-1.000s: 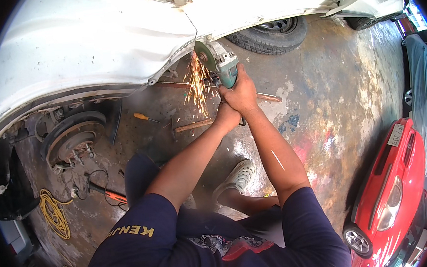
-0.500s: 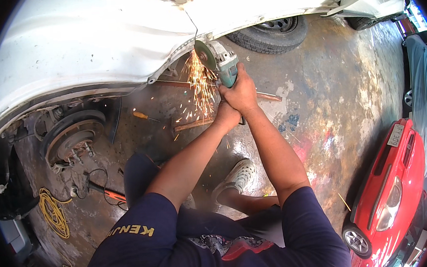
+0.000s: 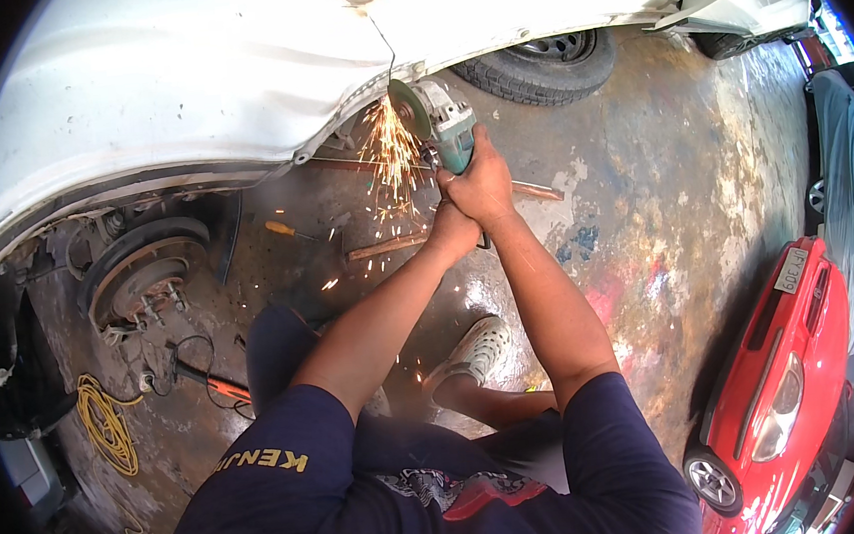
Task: The person uses an angle grinder to cut and grind the front fender and wheel well area of a white car. Sparks fly as the tool removes paint and metal along the seam and edge of the fender. The person adjusts their position and the tool angle to work along the curved body panel.
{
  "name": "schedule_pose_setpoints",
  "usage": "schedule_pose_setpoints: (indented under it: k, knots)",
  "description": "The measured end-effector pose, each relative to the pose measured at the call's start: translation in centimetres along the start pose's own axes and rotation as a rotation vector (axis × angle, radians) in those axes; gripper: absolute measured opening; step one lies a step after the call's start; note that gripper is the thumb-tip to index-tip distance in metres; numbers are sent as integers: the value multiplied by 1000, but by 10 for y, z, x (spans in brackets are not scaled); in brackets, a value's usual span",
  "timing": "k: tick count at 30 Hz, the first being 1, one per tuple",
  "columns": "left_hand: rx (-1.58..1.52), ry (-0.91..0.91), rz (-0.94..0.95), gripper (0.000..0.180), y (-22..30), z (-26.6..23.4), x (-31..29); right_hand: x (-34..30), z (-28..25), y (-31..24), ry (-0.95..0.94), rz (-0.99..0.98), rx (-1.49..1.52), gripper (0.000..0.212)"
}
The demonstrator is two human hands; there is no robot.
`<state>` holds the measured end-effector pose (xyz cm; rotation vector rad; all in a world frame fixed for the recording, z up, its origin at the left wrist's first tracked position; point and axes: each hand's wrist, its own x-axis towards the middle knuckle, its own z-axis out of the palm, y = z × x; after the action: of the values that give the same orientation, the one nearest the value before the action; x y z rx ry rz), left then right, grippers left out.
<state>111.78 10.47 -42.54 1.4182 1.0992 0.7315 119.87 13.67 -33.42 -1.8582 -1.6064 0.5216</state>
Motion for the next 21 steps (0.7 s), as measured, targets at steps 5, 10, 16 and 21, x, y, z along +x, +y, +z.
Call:
schedule_pose_setpoints:
  k: [5, 10, 16, 21]
  knots:
    - [42, -6, 24, 64, -4, -1, 3, -1, 0, -2, -57, 50, -7, 96]
    - [-43, 34, 40, 65, -8, 4, 3, -1, 0, 1, -30, 10, -6, 93]
    - [-13, 69, 48, 66, -7, 3, -2, 0, 6, 4, -12, -16, 16, 75]
    - [-127, -20, -36, 71, -7, 5, -5, -4, 6, 12, -11, 6, 51, 72]
